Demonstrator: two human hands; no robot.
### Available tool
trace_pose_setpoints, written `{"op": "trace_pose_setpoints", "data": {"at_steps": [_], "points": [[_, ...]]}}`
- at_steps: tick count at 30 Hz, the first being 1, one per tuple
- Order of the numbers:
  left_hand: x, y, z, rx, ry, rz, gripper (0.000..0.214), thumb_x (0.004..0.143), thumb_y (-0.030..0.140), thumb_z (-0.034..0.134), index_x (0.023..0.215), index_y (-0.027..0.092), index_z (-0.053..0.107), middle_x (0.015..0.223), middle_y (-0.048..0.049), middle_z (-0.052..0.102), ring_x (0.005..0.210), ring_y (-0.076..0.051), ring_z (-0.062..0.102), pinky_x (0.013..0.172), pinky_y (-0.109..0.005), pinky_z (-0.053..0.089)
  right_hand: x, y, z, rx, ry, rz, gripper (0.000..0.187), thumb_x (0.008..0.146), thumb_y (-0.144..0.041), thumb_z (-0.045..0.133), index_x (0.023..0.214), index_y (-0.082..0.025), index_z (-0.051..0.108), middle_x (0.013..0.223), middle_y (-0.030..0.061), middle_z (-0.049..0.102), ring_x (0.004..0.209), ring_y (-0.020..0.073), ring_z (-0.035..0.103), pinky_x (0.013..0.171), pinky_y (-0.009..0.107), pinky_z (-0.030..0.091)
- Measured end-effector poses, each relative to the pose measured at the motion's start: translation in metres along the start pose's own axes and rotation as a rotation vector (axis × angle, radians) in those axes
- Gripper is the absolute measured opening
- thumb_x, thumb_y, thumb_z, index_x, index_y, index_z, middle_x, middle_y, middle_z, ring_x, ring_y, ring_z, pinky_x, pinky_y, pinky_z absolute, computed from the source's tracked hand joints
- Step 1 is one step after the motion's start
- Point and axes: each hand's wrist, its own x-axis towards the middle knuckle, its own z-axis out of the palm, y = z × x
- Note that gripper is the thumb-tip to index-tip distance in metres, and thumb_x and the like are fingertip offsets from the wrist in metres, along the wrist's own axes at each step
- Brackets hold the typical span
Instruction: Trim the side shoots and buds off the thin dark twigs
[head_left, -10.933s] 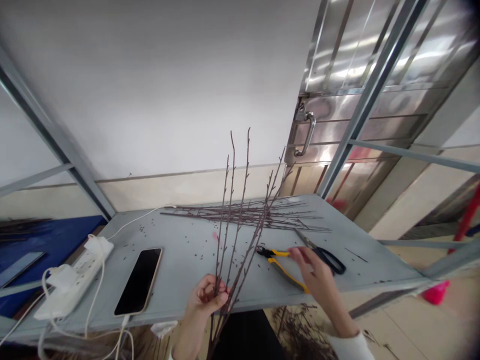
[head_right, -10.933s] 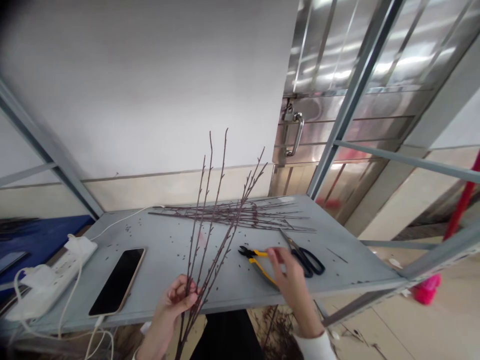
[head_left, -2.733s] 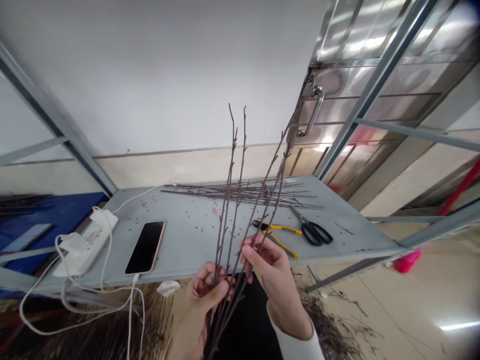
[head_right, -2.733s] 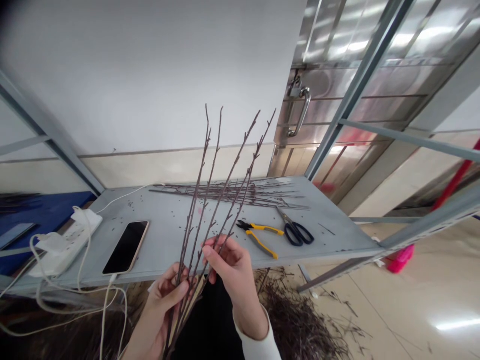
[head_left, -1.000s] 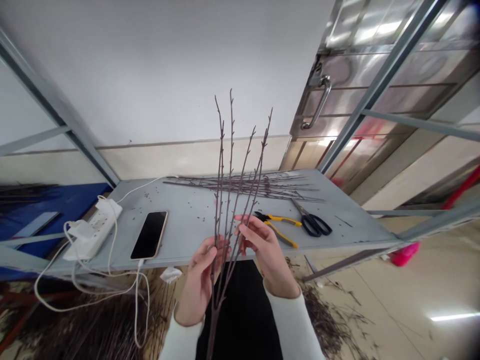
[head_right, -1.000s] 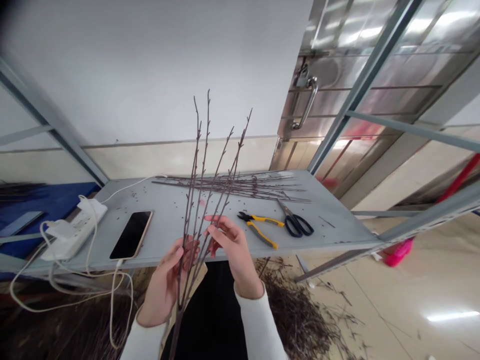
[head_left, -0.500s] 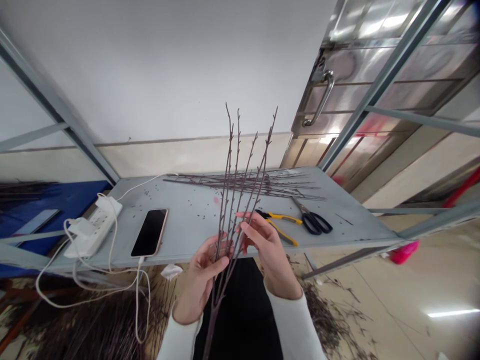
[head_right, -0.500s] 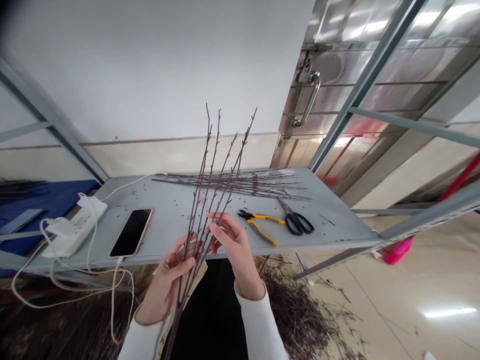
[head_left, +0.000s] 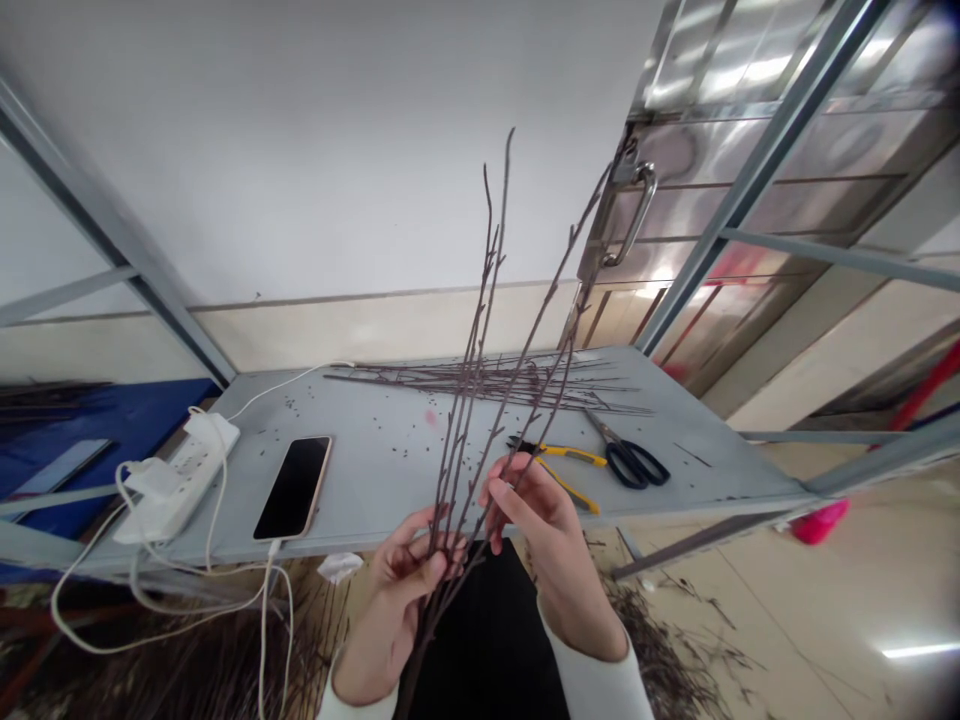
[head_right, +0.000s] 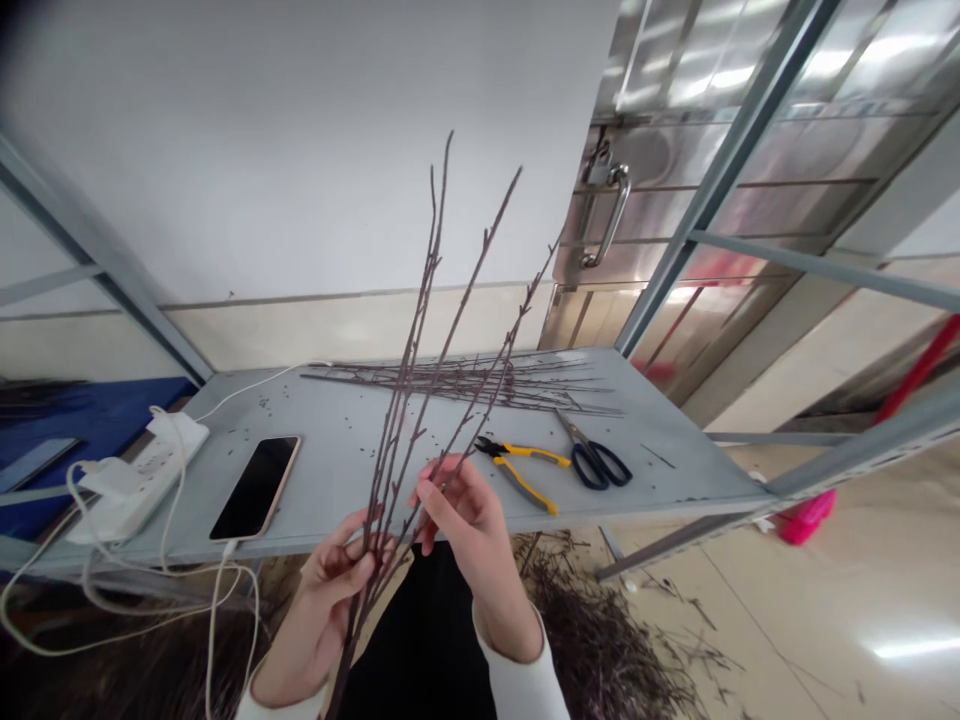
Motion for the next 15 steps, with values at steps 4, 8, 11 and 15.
{"op": "trace_pose_setpoints", "data": {"at_steps": [4,8,11,15], "points": [[-0.0009,-0.0017,0.0004,-0.049,-0.012,-0.048,0.04,0.06,0.011,0.081,0.098,0.019,0.071,0.081,-0.0042,0.076,0.076,-0.016,0.07,0.073,-0.021,0.054,-0.0026,-0.0026,-0.0004,-0.01,-0.004,0.004,0.018,0.079,-0.036,0.065,0.086,-0.02,0.06,0.067,-0.0028,0.057,0.044,0.0066,0.05,0.038,0.017,0.043],[-0.0021,-0.003,0.0031,-0.087,-0.022,-0.082,0.038,0.06,0.009,0.08,0.096,0.019,0.072,0.075,-0.0024,0.074,0.075,-0.015,0.07,0.072,-0.019,0.053,-0.0044,-0.0035,-0.0011,-0.012,-0.01,0.004,0.017,0.079,-0.035,0.066,0.087,-0.02,0.063,0.067,-0.0024,0.057,0.045,0.0065,0.05,0.039,0.017,0.043],[-0.003,-0.0036,0.0049,-0.098,-0.032,-0.1,0.037,0.061,0.008,0.078,0.096,0.019,0.072,0.074,-0.0017,0.074,0.074,-0.015,0.07,0.072,-0.02,0.053,-0.0058,-0.0046,-0.0001,-0.004,-0.014,0.003,0.016,0.079,-0.035,0.065,0.086,-0.021,0.064,0.066,-0.0024,0.057,0.045,0.0066,0.05,0.039,0.017,0.043],[-0.0036,-0.0037,0.0069,-0.109,-0.035,-0.112,0.036,0.06,0.008,0.078,0.093,0.02,0.073,0.072,-0.001,0.073,0.071,-0.015,0.069,0.074,-0.021,0.053,-0.007,-0.0069,0.0009,-0.007,0.001,0.003,0.015,0.079,-0.034,0.066,0.086,-0.021,0.065,0.065,-0.0023,0.057,0.044,0.0066,0.05,0.039,0.017,0.043]]}}
